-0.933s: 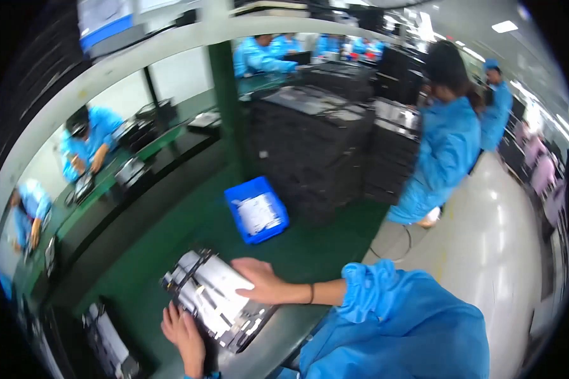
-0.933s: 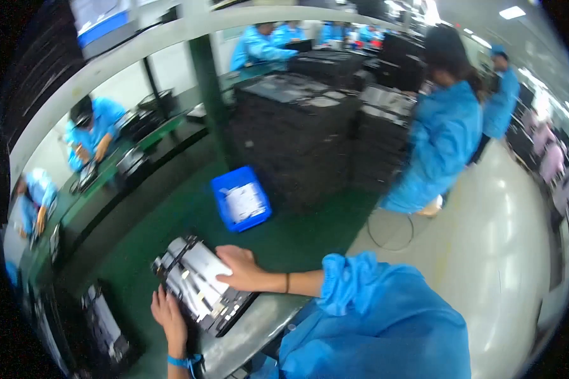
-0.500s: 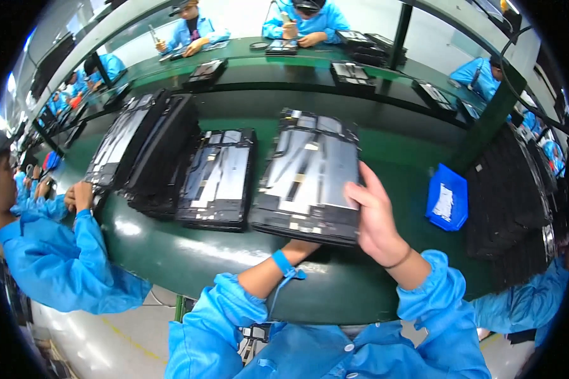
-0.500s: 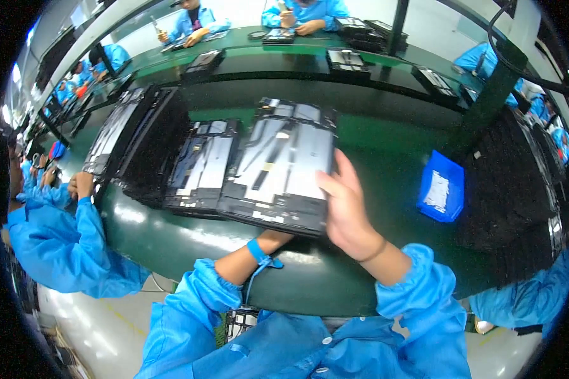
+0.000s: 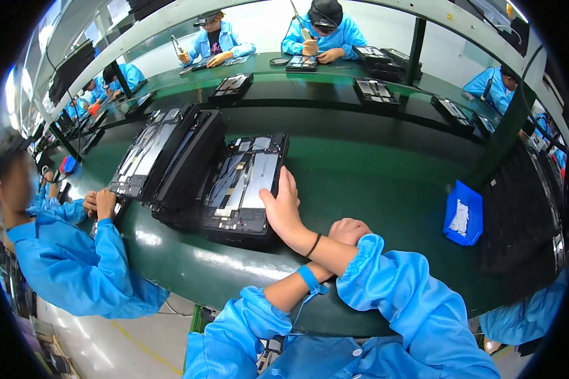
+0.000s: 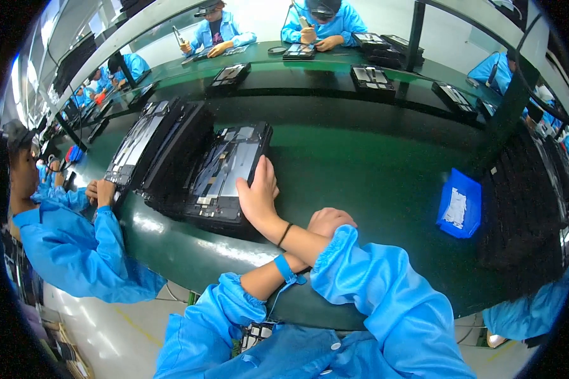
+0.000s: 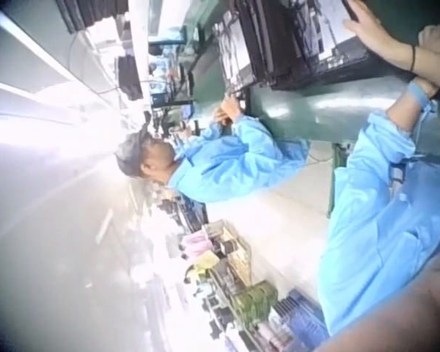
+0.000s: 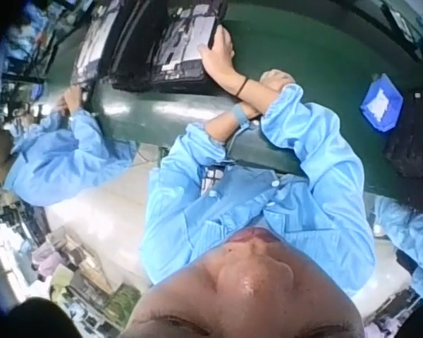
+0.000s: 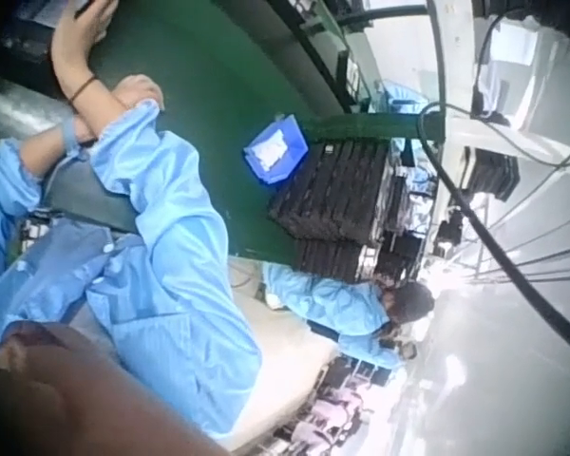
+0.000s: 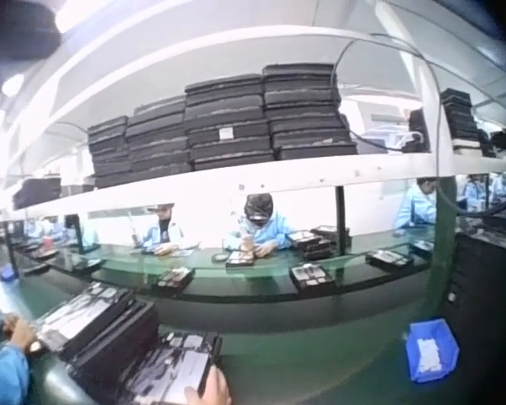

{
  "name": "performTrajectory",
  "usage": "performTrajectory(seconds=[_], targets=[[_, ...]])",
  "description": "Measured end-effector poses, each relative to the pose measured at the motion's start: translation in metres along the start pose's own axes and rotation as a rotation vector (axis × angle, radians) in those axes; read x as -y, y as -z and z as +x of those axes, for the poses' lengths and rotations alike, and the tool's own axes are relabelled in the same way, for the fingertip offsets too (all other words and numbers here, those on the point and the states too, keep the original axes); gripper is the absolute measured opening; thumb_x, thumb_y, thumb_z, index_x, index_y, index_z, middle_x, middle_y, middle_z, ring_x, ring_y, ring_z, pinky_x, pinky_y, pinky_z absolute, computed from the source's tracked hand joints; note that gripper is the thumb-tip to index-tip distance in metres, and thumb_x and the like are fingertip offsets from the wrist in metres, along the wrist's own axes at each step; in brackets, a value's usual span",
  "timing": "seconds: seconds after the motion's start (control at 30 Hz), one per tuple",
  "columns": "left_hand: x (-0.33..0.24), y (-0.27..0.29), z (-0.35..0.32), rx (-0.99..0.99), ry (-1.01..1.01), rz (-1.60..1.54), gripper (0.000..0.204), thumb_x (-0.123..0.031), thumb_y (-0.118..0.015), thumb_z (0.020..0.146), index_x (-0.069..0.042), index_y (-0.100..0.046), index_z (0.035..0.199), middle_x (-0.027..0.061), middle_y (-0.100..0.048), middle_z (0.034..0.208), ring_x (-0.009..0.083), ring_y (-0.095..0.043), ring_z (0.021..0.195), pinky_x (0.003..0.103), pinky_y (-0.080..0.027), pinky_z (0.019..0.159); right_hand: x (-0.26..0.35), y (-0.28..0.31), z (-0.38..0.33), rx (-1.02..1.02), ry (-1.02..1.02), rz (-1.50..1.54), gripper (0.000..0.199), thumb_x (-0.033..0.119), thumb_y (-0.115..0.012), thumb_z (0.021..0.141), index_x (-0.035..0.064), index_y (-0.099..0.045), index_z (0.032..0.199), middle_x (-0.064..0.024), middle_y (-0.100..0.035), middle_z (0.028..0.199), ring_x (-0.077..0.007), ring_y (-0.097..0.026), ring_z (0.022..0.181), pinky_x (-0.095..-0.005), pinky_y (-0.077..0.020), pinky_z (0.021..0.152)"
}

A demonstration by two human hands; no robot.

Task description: The person takes tablet assemblies from a conveyor, attaches ribbon cables and adhesive tape inside each device by hand, and places the tablet assemblies back onto the conveyor.

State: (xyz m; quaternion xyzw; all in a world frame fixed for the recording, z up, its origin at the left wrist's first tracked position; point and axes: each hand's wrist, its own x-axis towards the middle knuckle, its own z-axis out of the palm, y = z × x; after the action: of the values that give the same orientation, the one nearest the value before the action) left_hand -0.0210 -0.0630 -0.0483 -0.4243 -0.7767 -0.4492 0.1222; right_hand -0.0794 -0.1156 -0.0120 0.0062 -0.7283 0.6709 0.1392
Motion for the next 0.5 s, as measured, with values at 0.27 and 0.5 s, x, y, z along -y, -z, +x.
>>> performTrajectory(seconds=[0.27,0.5], targets=[[0.002,0.009,0.0,0.104,-0.002,0.067,0.018,-0.019,-0.063,0.079,-0.011,-0.067,0.095,0.0095,-0.061,0.102,0.0309,-0.054,0.1,0.043,-0.044,0.087,-0.011,0.065,0.001,0.26,0.309,-0.288,0.048,0.022,-0.06,0.086,-0.0039,-0.051,0.126,-0.0228,-0.047,0.136,-0.0357,-0.042,0.13,-0.042,-0.0349,0.108],[0.006,-0.001,-0.007,0.238,0.076,-0.046,0.034,-0.013,-0.065,0.078,-0.007,-0.063,0.111,0.0146,-0.055,0.117,0.03,-0.052,0.109,0.041,-0.042,0.095,-0.008,0.148,-0.026,0.315,0.414,-0.244,0.031,0.012,-0.055,0.087,0.0041,-0.061,0.117,-0.0178,-0.053,0.131,-0.0348,-0.049,0.123,-0.042,-0.0392,0.103]])
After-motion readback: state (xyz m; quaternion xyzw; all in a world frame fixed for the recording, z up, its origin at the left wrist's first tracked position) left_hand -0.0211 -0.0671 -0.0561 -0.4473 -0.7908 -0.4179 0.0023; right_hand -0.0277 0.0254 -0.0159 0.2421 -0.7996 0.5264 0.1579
